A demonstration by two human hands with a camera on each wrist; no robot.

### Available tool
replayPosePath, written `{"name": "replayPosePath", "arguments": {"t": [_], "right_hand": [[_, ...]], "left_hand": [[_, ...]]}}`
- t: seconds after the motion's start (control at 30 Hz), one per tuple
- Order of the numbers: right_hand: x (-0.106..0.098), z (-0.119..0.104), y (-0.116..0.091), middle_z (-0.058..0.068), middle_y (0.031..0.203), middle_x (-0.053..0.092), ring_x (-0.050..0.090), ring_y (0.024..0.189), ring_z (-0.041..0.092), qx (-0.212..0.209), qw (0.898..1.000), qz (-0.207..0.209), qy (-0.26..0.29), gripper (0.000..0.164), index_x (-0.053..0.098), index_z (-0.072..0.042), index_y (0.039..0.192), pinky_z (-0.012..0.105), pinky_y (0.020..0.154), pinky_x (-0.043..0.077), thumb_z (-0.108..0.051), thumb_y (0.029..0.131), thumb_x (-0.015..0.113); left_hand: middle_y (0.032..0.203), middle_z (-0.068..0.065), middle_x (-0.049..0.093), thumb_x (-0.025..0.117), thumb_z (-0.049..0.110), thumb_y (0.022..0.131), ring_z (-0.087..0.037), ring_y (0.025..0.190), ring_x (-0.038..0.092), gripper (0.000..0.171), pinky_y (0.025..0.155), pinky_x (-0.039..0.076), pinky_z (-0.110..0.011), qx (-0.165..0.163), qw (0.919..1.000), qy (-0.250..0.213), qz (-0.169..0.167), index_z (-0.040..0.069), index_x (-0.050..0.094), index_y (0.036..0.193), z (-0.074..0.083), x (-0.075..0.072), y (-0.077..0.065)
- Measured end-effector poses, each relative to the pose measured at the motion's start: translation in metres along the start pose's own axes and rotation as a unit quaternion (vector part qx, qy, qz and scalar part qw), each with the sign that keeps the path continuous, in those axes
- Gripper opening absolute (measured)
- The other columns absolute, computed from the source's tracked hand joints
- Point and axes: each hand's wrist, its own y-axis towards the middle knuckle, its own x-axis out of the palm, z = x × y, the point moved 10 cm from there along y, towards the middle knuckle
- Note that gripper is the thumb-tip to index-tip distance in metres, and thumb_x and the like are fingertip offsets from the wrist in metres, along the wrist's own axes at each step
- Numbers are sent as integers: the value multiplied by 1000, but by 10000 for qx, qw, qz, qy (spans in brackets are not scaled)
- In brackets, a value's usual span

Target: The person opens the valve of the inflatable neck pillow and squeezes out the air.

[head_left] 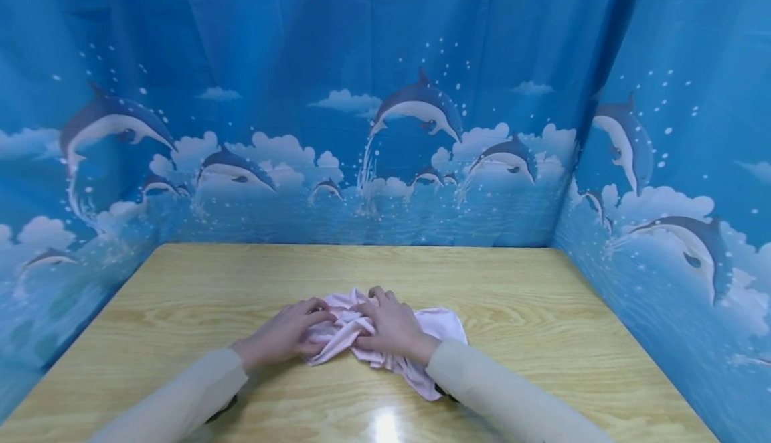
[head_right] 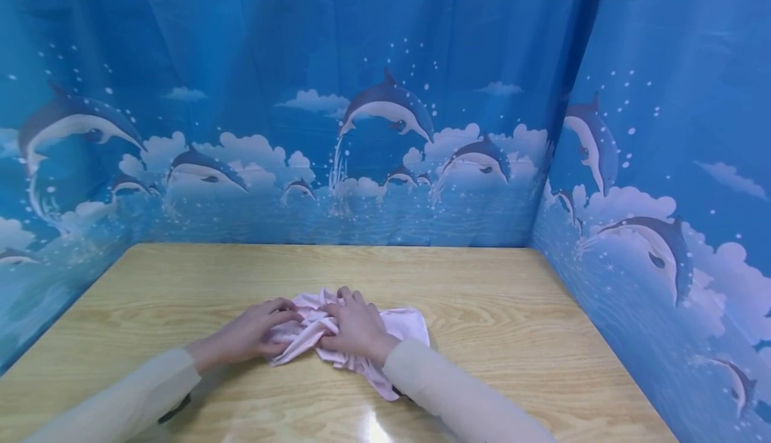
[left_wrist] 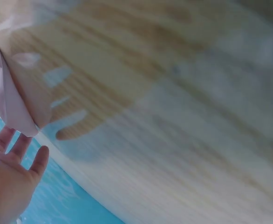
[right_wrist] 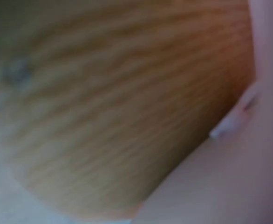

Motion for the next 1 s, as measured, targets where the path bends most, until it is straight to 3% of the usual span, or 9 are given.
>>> {"name": "replayPosePath", "arguments": {"t": [0.17, 0.43, 0.7, 0.87, 1.0], "right_hand": [[2, -2, 0, 0, 151, 24, 39, 124, 27, -84, 10000, -13, 28, 58, 50, -28, 128, 54, 88, 42, -54, 77, 59], [4, -1, 0, -2, 143, 40, 46, 122, 28, 30, 9996, -198, 208, 57, 49, -26, 128, 62, 91, 36, -51, 78, 59], [0, -2, 0, -2, 131, 54, 53, 109, 23, -76, 9997, 78, 206, 46, 54, -25, 122, 53, 84, 43, -40, 79, 62], [-5, -5, -1, -2, 107, 66, 58, 94, 19, -289, 9986, 262, 347, 36, 59, -24, 114, 41, 74, 47, -30, 80, 66], [-8, -7, 0, -2, 91, 67, 59, 86, 18, -484, 9971, 423, 399, 27, 60, -22, 106, 31, 66, 47, -25, 80, 67]], "left_hand": [[120, -3, 55, 68, 36, 77, -22, 108, 53, 41, 90, 42, -48, 216, 9994, 171, 194, 22, 60, 114, 3, -3, -3], [120, -1, 55, 68, 37, 78, -21, 109, 53, 39, 93, 40, -49, 89, 9999, 73, 112, 25, 60, 114, 5, -6, -8], [116, 1, 57, 69, 36, 77, -18, 103, 55, 35, 88, 42, -48, 78, 9994, 212, 251, 26, 62, 110, 8, -10, -9], [113, 5, 57, 68, 39, 79, -16, 101, 56, 31, 88, 42, -47, -42, 9995, 234, 221, 27, 62, 106, 7, -9, -9], [112, 6, 57, 68, 40, 78, -14, 100, 56, 31, 89, 42, -46, -121, 9994, 266, 190, 29, 61, 105, 5, -6, -7]]}}
